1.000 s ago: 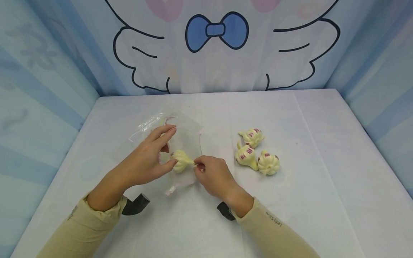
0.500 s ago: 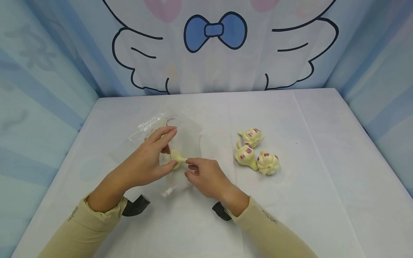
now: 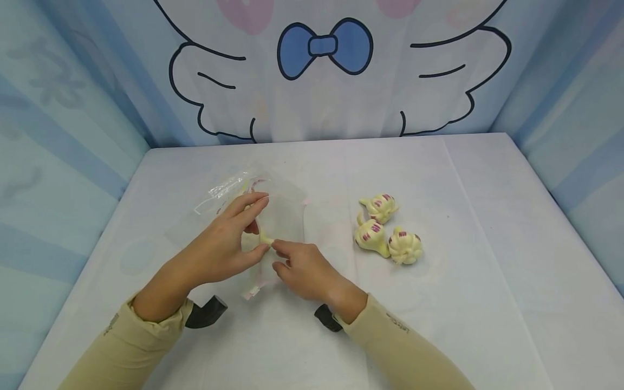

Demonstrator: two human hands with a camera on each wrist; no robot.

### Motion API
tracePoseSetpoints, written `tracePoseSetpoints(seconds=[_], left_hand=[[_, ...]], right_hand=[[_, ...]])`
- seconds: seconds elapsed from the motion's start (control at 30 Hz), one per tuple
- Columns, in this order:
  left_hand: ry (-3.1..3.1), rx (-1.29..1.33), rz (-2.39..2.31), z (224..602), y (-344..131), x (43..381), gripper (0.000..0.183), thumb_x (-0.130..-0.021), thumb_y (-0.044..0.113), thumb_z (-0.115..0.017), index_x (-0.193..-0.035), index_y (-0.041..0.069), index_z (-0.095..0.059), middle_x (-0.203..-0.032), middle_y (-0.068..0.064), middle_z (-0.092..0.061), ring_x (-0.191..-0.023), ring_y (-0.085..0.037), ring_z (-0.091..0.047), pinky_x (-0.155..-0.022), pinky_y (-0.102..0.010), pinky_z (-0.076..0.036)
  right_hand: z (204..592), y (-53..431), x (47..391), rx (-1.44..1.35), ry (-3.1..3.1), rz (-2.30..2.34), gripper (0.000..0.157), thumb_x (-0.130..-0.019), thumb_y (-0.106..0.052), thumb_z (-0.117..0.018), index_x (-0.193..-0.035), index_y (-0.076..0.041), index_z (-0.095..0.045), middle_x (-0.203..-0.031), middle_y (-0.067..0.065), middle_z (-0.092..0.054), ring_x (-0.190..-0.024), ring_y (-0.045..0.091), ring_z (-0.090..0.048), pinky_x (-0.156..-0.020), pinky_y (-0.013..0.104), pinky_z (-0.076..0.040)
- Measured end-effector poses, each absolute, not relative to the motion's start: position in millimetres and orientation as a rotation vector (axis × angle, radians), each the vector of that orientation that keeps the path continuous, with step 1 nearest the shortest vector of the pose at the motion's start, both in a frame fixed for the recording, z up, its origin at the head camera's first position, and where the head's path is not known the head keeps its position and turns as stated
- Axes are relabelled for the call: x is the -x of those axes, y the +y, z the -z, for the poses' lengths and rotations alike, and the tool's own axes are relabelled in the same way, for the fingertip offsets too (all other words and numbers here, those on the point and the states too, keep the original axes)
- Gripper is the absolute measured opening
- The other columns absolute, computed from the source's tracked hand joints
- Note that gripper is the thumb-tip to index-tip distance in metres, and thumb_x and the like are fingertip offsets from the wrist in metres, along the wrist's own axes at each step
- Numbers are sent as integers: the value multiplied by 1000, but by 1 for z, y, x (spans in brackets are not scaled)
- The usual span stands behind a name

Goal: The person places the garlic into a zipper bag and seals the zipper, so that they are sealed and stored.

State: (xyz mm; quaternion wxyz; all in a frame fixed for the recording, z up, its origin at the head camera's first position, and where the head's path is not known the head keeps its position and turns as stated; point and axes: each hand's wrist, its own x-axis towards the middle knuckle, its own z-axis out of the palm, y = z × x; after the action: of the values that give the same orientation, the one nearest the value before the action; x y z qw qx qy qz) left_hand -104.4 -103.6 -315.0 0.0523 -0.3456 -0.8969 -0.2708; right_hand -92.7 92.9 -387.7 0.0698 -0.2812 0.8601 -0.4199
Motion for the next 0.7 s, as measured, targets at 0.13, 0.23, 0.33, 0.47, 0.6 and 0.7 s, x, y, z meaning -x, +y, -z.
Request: tracePoseSetpoints(seconds=[0.13,0.23,0.33,0.47,0.6,0.7], left_hand=[[-2700,1071,834,316,-104,105,71,-85,9,-77,-145,-11,-43,-148,-18,-41,-87,-14,-57,-75,-26,-50],[-2683,1087,836,316,-104,105,70,-85,7,-76,-144,-12,-43,-147,-19,-42,-87,-14,-56,-76,-26,-50],[-2681,1093,836,316,-104,105,71,-84,6,-77,-144,-12,-43,-148,-18,-41,-87,-14,-56,-76,-27,-50],[-2687,1099,856,315,-104,104,73,-84,7,-77,-145,-12,-42,-149,-18,-40,-87,-16,-57,-77,-28,-49],[-2700,1099,875,314,-104,103,75,-84,8,-78,-146,-11,-41,-150,-17,-39,-87,-18,-57,-77,-30,-48],[-2707,1100,871,314,-103,103,76,-84,10,-78,-147,-10,-40,-150,-17,-38,-88,-18,-57,-77,-30,-48]], right_hand=[[389,90,96,893,2588,1243,40,-97,-6,-57,-136,-8,-63,-134,6,-63,-102,15,-67,-88,34,-54],[389,86,97,897,2586,1217,41,-98,-6,-55,-139,-7,-61,-136,8,-61,-99,14,-65,-87,33,-53],[389,82,99,892,2583,1198,39,-100,-10,-55,-138,-8,-61,-132,8,-63,-103,15,-65,-89,35,-53],[390,77,104,931,2585,1181,31,-101,-12,-55,-131,-8,-64,-116,6,-70,-101,16,-65,-89,37,-53],[394,73,109,1030,2607,1169,20,-100,-9,-56,-115,-5,-68,-96,4,-69,-84,15,-61,-78,31,-51],[396,70,112,1112,2627,1167,10,-98,-6,-57,-99,-5,-67,-85,0,-64,-76,14,-57,-71,27,-48]])
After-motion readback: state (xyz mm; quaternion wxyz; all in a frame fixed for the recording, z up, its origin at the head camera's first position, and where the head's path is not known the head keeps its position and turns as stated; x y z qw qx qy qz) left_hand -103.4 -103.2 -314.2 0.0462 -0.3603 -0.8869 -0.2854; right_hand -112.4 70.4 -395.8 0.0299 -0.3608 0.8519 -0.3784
